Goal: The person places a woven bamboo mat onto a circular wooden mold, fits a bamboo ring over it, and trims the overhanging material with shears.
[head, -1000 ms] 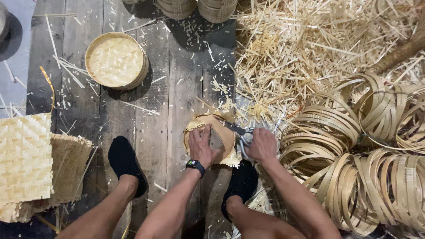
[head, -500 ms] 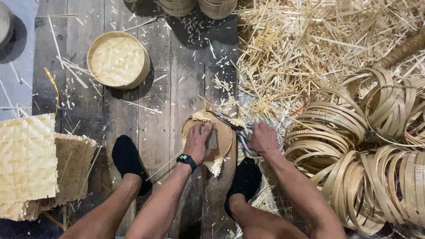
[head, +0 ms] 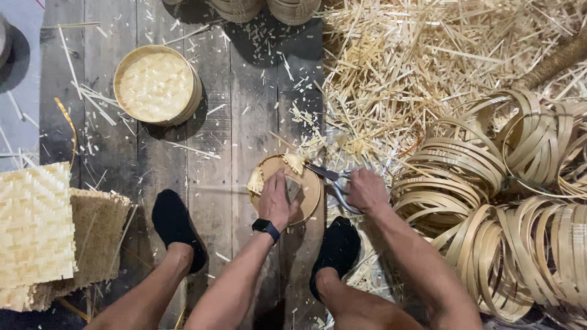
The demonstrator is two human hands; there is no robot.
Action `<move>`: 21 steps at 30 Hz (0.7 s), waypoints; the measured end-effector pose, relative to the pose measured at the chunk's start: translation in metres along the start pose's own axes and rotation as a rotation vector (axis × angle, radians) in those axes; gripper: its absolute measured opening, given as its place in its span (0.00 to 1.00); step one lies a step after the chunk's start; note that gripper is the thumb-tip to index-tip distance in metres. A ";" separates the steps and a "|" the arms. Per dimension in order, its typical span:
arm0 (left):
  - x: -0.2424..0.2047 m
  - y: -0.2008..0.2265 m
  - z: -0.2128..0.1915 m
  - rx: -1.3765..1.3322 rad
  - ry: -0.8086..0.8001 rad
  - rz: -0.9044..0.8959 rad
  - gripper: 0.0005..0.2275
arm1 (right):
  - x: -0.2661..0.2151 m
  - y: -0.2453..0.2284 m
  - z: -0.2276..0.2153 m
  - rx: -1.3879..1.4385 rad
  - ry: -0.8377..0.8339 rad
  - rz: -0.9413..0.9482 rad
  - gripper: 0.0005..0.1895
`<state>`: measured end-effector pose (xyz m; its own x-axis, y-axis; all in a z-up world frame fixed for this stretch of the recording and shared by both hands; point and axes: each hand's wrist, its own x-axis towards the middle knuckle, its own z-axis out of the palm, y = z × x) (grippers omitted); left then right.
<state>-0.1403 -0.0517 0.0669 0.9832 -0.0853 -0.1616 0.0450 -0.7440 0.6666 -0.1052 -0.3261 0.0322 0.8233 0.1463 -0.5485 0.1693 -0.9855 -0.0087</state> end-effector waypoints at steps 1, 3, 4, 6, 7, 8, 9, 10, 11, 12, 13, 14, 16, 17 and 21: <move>0.001 0.000 -0.001 0.037 -0.016 0.002 0.42 | -0.001 0.006 0.000 -0.039 -0.006 -0.015 0.23; -0.002 0.000 -0.002 0.068 -0.022 0.005 0.43 | -0.008 0.011 0.000 -0.119 -0.026 -0.048 0.21; -0.001 0.000 -0.001 0.063 -0.008 0.011 0.43 | -0.009 0.009 -0.001 -0.071 -0.019 -0.021 0.23; 0.000 0.003 0.000 0.077 -0.045 0.021 0.42 | -0.011 0.000 -0.003 0.027 -0.005 0.031 0.28; 0.000 0.004 0.001 0.096 -0.097 0.025 0.42 | -0.010 -0.007 -0.003 -0.006 -0.011 0.030 0.29; 0.002 0.005 0.000 0.117 -0.148 0.029 0.41 | -0.007 -0.015 -0.003 -0.037 -0.015 0.030 0.30; 0.001 0.006 -0.002 0.096 -0.123 0.049 0.41 | -0.005 -0.020 -0.003 -0.067 -0.019 0.029 0.32; 0.001 0.008 -0.004 0.076 -0.098 0.071 0.40 | -0.003 -0.021 -0.003 -0.045 0.023 0.019 0.30; 0.002 0.009 -0.006 0.056 -0.072 0.093 0.40 | -0.001 -0.020 -0.002 -0.022 0.065 0.008 0.29; 0.002 0.010 -0.009 0.085 -0.090 0.089 0.40 | -0.002 -0.016 -0.001 -0.001 0.107 0.000 0.28; 0.002 0.011 -0.011 0.113 -0.109 0.086 0.40 | -0.003 -0.008 -0.001 0.009 0.037 0.003 0.26; 0.003 0.011 -0.013 0.142 -0.130 0.079 0.40 | -0.004 0.000 0.000 0.019 -0.036 0.005 0.25; 0.002 0.011 -0.014 0.156 -0.186 0.002 0.43 | -0.006 0.008 0.002 0.018 -0.089 0.007 0.24; 0.001 0.010 -0.016 0.163 -0.214 -0.038 0.44 | -0.008 0.009 0.002 0.008 -0.069 0.009 0.24; 0.003 0.006 -0.014 0.112 -0.155 0.076 0.39 | -0.005 -0.007 -0.003 -0.062 0.106 -0.039 0.31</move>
<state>-0.1346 -0.0470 0.0804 0.9437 -0.2383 -0.2296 -0.0565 -0.7997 0.5978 -0.1091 -0.3192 0.0379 0.8676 0.1955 -0.4572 0.2324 -0.9723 0.0252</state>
